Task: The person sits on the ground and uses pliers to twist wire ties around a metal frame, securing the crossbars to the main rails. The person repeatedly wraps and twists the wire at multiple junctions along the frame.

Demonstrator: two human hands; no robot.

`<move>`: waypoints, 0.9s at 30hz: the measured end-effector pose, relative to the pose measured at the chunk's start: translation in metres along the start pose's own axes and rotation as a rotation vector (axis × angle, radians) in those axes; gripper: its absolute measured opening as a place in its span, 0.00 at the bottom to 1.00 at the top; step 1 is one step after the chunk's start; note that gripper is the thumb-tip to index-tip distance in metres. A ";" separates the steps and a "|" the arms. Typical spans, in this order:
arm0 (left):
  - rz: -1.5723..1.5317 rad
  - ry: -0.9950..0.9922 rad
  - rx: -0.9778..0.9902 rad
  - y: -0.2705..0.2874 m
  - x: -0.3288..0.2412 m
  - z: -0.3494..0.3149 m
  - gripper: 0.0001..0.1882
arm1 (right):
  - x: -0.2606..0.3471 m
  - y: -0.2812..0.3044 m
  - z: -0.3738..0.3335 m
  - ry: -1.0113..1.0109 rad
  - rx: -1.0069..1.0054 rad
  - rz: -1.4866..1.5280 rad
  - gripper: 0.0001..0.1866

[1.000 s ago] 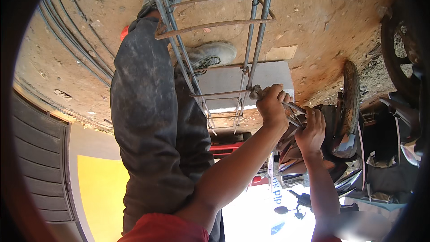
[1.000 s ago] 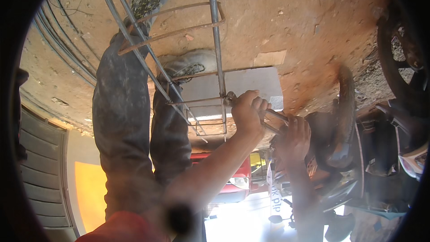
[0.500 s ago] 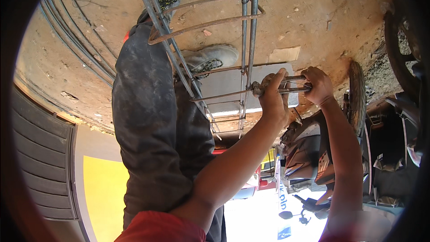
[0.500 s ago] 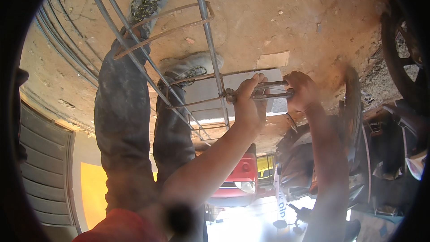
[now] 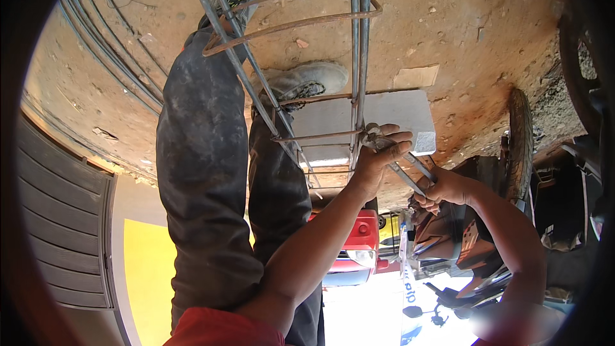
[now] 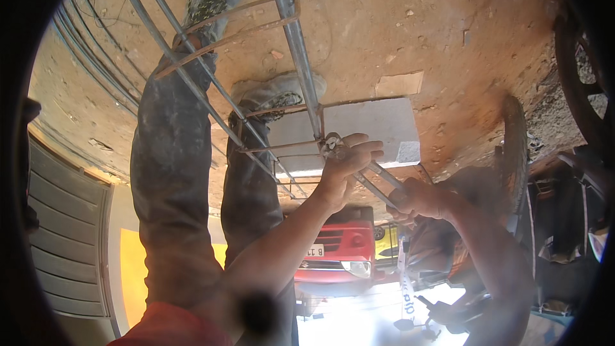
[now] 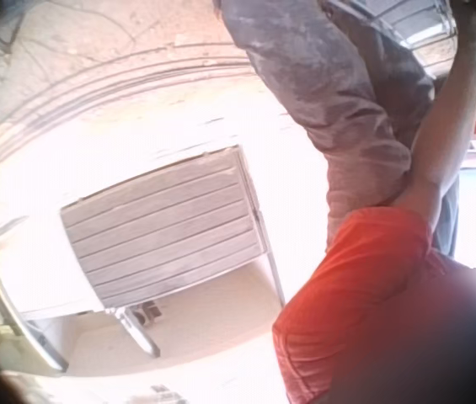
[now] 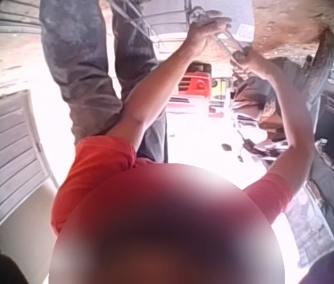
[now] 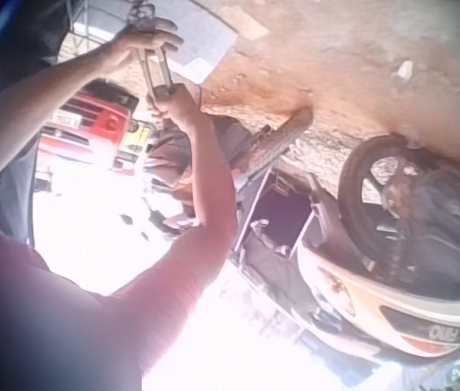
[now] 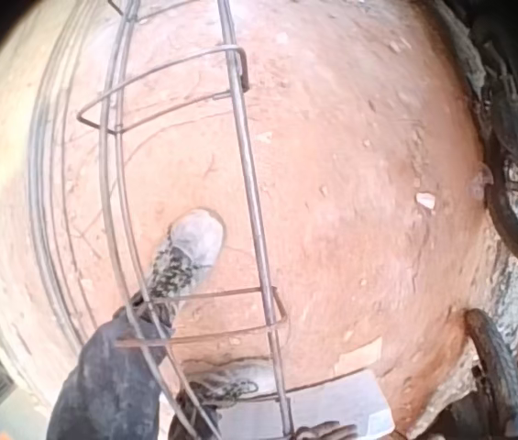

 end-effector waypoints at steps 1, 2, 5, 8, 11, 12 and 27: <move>-0.031 -0.001 -0.027 -0.003 0.000 -0.003 0.20 | -0.005 -0.010 -0.002 -0.060 0.129 0.172 0.05; -0.137 0.032 0.001 -0.013 0.003 -0.006 0.13 | -0.008 -0.020 -0.003 -0.134 0.296 0.336 0.04; -0.407 0.157 0.063 -0.027 0.005 -0.008 0.14 | -0.014 -0.029 0.000 -0.184 0.491 0.516 0.06; -0.413 0.079 -0.168 -0.031 0.010 -0.001 0.19 | -0.016 -0.004 0.002 -0.070 0.068 0.223 0.10; -0.423 0.026 -0.376 -0.035 0.015 0.004 0.21 | 0.018 0.026 -0.028 0.295 -0.485 -0.198 0.17; -0.423 -0.005 -0.411 -0.037 0.015 0.006 0.21 | 0.030 0.023 -0.045 0.407 -0.499 -0.273 0.19; -0.486 -0.130 -0.406 -0.035 0.015 0.026 0.16 | 0.035 0.022 -0.016 0.658 -1.143 -0.973 0.02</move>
Point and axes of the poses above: each hand's wrist, its own z-axis towards the middle knuckle, its own y-axis out of the back of the hand, x = y × z, the point moved 5 cm from there along z, towards the middle knuckle, and after that the axes turned 3 degrees about -x, right-handed, at the moved point
